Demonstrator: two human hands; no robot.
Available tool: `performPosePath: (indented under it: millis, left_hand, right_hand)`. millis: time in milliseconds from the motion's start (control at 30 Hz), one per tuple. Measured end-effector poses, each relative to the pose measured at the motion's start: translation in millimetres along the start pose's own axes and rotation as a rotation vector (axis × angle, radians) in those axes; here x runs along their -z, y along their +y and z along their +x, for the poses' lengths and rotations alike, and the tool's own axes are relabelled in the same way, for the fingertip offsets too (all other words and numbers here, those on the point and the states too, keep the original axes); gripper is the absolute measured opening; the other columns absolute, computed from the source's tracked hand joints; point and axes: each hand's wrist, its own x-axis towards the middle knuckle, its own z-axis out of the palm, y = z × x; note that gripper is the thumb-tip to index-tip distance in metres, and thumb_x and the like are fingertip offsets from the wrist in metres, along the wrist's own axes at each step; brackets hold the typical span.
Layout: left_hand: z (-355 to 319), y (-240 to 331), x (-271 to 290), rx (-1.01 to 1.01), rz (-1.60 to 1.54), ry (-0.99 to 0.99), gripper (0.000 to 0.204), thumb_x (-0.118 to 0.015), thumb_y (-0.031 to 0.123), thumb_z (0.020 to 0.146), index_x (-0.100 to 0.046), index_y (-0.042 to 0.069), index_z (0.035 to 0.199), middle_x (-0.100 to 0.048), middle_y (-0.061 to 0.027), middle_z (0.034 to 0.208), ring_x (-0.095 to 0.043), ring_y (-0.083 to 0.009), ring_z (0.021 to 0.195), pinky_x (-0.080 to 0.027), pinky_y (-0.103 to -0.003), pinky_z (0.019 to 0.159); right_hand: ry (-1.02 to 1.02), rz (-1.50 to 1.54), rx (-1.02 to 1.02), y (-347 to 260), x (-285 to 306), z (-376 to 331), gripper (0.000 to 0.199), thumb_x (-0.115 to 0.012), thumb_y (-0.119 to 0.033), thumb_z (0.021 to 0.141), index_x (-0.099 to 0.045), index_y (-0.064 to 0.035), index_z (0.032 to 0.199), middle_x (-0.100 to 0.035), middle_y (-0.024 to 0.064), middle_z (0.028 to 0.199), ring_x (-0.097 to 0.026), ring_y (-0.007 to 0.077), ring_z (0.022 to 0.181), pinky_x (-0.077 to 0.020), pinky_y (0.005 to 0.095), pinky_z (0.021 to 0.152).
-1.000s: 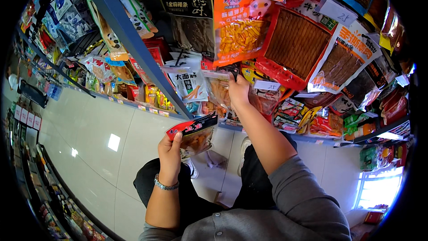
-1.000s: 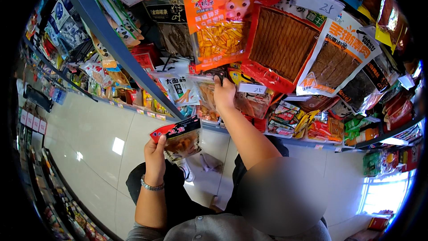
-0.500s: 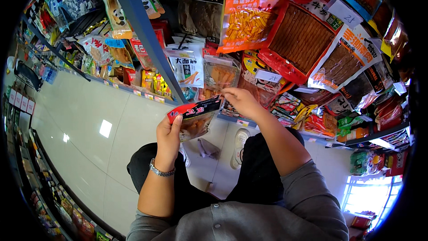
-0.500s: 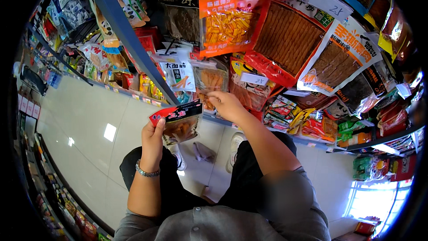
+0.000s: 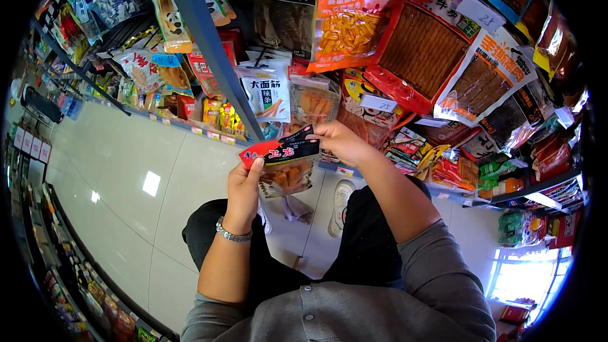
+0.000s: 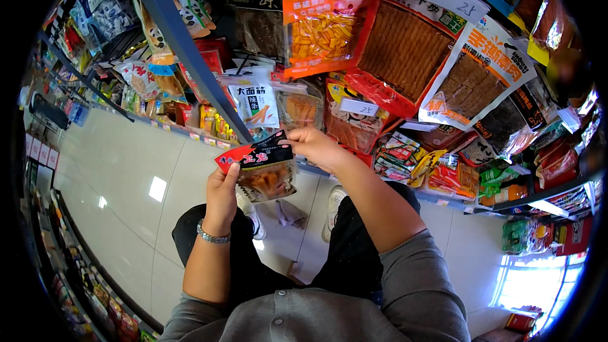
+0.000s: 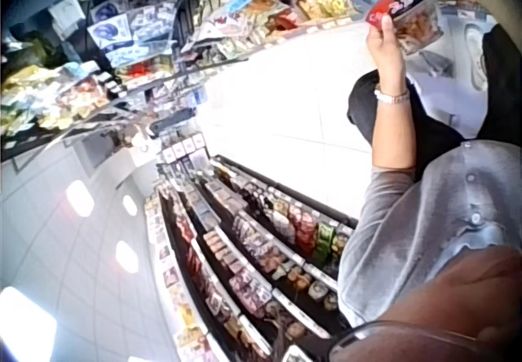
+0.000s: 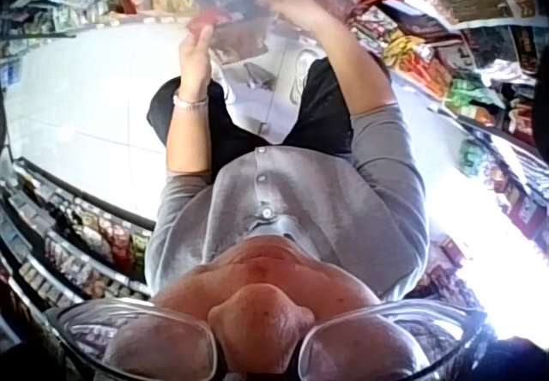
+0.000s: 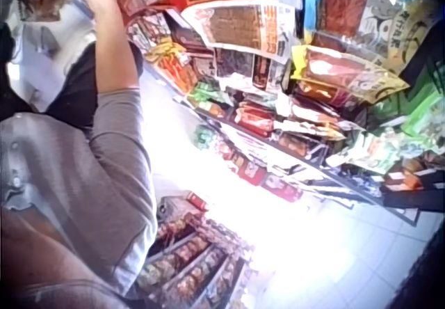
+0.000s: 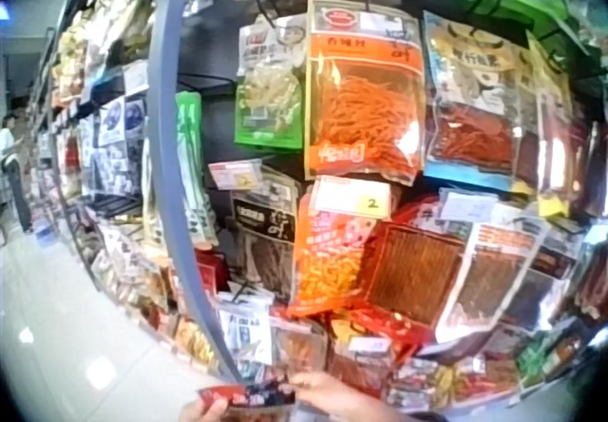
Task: The person sits on the floor in a store aisle and organizes packaged snacks on the bottom shelf. They pick up various snack packages, inspect them, and place them back on the shelf in an orderly manner.
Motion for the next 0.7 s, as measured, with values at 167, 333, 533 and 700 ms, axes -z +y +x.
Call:
performPosePath:
  millis: [167, 333, 533, 700]
  left_hand:
    - [-0.5, 2.8, -3.6, -0.063, 0.131, 0.021, 0.025, -0.050, 0.017, 0.093, -0.061, -0.002, 0.104, -0.062, -0.0032, 0.093, -0.053, -0.0083, 0.084, -0.043, -0.024, 0.078]
    - [3.6, -6.1, 5.6, -0.107, 0.241, 0.090, 0.024, -0.050, 0.018, 0.093, -0.062, -0.001, 0.102, -0.060, -0.0003, 0.084, -0.050, -0.0068, 0.075, -0.042, -0.022, 0.069]
    - [4.0, -1.7, 2.5, -0.089, 0.155, 0.122, 0.024, -0.049, 0.018, 0.094, -0.062, -0.001, 0.100, -0.058, 0.0019, 0.077, -0.049, -0.0051, 0.068, -0.041, -0.021, 0.063]
    - [4.3, -3.8, 3.3, -0.002, 0.153, 0.060, 0.024, -0.048, 0.017, 0.094, -0.062, 0.000, 0.101, -0.060, 0.0003, 0.080, -0.050, -0.0052, 0.068, -0.042, -0.020, 0.061]
  right_hand:
    - [0.185, 0.159, 0.101, -7.6, -18.1, 0.8, 0.018, -0.056, -0.017, 0.089, -0.061, -0.0008, 0.096, -0.063, -0.0004, 0.092, -0.053, 0.0070, 0.084, -0.0392, 0.0232, 0.079]
    - [0.246, 0.459, 0.211, -7.8, 4.8, 5.6, 0.017, -0.053, -0.018, 0.091, -0.060, -0.0047, 0.098, -0.063, 0.0014, 0.097, -0.053, 0.0096, 0.093, -0.0360, 0.0271, 0.089]
    - [0.370, 0.562, 0.167, 3.9, 9.4, 12.4, 0.017, -0.054, -0.017, 0.090, -0.059, -0.0055, 0.102, -0.061, 0.0023, 0.104, -0.052, 0.0116, 0.100, -0.0344, 0.0270, 0.092]
    - [0.523, 0.594, 0.051, 14.4, 4.1, 17.8, 0.019, -0.056, -0.018, 0.089, -0.058, -0.0064, 0.104, -0.061, 0.0026, 0.105, -0.052, 0.0124, 0.101, -0.0353, 0.0280, 0.091]
